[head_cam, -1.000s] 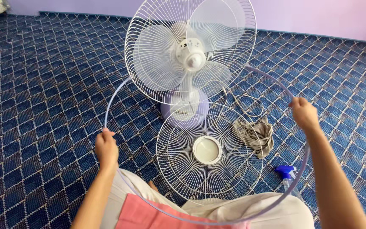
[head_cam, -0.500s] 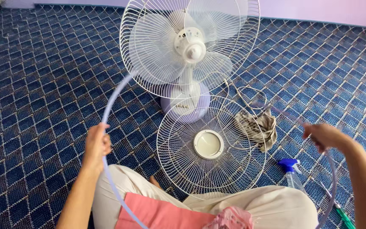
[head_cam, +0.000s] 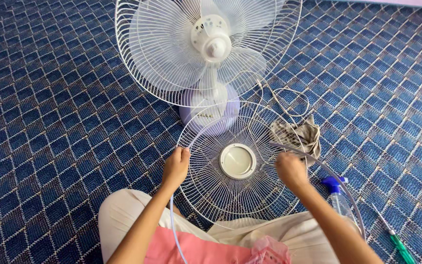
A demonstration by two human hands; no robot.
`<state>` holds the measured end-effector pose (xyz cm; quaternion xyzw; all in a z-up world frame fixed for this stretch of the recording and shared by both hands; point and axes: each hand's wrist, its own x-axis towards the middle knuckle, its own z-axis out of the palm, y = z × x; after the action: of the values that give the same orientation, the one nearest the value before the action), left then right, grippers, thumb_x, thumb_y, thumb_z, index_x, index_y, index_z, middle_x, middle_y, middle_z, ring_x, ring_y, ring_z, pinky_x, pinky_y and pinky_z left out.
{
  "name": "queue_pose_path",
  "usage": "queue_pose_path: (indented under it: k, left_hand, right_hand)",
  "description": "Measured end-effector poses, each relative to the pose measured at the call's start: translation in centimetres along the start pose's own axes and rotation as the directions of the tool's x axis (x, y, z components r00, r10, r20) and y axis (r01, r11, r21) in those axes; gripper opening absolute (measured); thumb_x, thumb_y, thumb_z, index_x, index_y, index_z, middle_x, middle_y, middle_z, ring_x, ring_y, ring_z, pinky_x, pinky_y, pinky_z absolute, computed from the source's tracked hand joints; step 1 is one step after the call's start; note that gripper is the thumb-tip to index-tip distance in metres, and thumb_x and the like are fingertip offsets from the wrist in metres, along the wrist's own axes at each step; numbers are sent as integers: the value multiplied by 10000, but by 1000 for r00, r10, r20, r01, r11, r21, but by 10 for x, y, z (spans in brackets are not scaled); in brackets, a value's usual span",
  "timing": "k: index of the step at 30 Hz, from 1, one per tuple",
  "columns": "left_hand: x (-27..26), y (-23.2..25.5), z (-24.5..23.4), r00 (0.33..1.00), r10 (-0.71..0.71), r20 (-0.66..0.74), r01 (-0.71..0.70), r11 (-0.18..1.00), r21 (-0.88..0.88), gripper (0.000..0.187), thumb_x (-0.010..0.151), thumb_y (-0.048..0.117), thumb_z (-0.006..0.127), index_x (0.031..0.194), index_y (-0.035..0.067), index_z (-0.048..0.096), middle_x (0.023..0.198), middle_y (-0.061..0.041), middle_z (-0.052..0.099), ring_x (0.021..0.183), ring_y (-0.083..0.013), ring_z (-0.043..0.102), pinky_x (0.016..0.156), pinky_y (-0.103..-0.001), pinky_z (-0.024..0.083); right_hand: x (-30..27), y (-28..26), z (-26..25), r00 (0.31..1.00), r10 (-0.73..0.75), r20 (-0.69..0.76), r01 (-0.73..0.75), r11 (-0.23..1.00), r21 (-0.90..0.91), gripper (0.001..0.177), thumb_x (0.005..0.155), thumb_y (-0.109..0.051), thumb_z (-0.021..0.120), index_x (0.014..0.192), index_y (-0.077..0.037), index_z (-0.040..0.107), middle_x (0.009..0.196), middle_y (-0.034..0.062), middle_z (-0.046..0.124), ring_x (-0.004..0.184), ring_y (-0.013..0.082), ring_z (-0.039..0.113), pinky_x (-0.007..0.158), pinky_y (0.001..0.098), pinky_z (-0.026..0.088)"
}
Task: The person sits on the floor and uses a screwdriver to remove a plastic ring from a disassembled fan cage. They then attempt to fit the ring onto the fan cage, remove it again, and continue manipulating the ring and cage components.
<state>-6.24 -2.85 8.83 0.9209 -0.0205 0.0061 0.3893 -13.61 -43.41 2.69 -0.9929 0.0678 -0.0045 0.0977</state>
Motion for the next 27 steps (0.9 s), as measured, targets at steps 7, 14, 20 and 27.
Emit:
queue_pose_path:
  k: [7, 14, 20, 27]
  left_hand:
    - [-3, -20, 34, 991, -125, 51, 118, 986, 118, 451, 1032, 453, 479, 924, 44, 635, 829, -204, 698, 800, -443, 665, 704, -548, 506]
    - [5, -35, 59, 993, -109, 54, 101, 986, 132, 425, 1017, 434, 496, 939, 47, 654, 902, -207, 725, 864, -426, 687, 762, -528, 524]
    - [14, -32, 75, 982, -156, 110, 123, 956, 266, 311, 965, 357, 557, 1005, 76, 682, 986, -194, 722, 938, -420, 683, 807, -532, 532]
    - [12, -4, 65, 994, -108, 14, 89, 883, 461, 280, 881, 314, 654, 1042, 86, 682, 1096, -181, 683, 1048, -390, 650, 874, -525, 521]
  right_hand:
    - [14, -37, 54, 950, 228, 212, -281, 922, 266, 461, 832, -425, 822, 774, 27, 755, 705, 196, 719, 656, 328, 723, 687, 463, 608]
    - [22, -22, 87, 933, 315, 172, -359, 846, 394, 258, 772, -271, 838, 827, -23, 790, 756, 187, 745, 694, 320, 751, 711, 448, 611]
    - [17, -28, 59, 952, 277, 129, -304, 898, 319, 214, 830, -224, 755, 857, -13, 776, 868, 216, 742, 803, 374, 727, 762, 479, 590]
    - [15, 70, -12, 921, 171, -349, -204, 977, -60, 219, 906, -108, 598, 955, 105, 593, 906, 309, 634, 826, 473, 662, 762, 543, 554]
